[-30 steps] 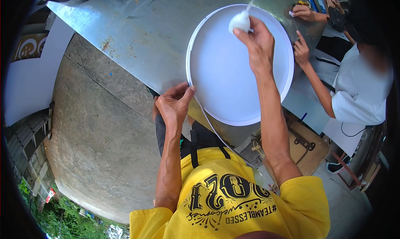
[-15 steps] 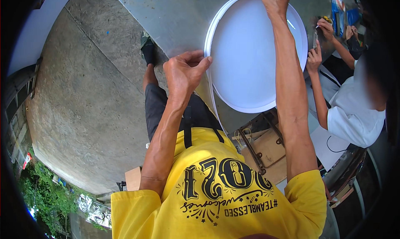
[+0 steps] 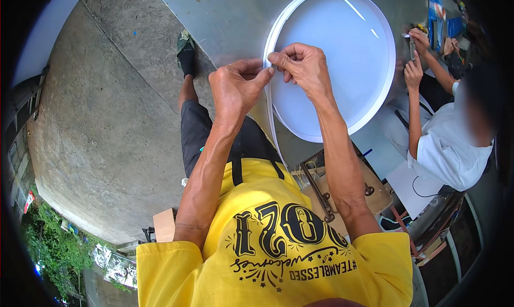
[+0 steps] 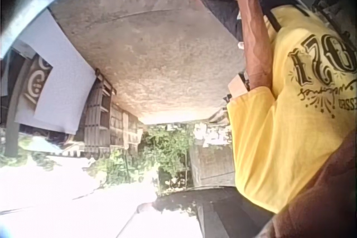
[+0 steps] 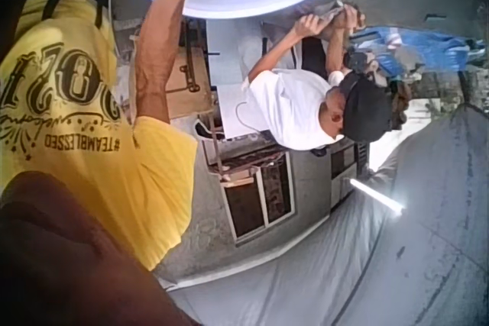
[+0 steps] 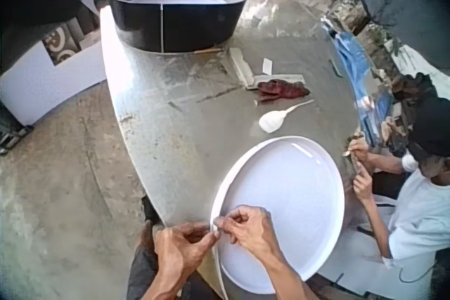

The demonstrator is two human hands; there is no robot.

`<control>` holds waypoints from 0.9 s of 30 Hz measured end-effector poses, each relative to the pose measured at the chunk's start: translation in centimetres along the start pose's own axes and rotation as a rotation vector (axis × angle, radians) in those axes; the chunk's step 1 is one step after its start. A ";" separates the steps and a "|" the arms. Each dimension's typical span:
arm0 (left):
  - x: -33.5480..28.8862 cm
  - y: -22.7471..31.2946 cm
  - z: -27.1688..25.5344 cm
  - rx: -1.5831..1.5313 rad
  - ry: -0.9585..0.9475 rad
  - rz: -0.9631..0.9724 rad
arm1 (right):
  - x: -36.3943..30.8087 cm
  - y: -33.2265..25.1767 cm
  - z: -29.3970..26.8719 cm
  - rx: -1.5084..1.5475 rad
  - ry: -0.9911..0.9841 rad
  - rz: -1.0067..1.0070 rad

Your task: Applying adhesive and a border strip to a circular white sign panel.

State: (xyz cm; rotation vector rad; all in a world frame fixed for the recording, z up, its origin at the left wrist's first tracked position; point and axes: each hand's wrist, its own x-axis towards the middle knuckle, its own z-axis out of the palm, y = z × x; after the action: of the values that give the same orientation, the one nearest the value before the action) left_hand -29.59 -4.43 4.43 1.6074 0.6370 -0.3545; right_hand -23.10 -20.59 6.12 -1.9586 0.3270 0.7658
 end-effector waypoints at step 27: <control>0.0 -0.1 -0.1 0.014 0.032 0.026 | 3.4 -0.8 -1.4 0.260 0.051 -0.089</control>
State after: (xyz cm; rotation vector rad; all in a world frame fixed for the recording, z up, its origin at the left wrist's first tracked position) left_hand -29.65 -4.35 4.33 1.6356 0.6384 -0.3153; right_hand -19.54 -21.11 5.01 -1.7370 0.3493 0.5860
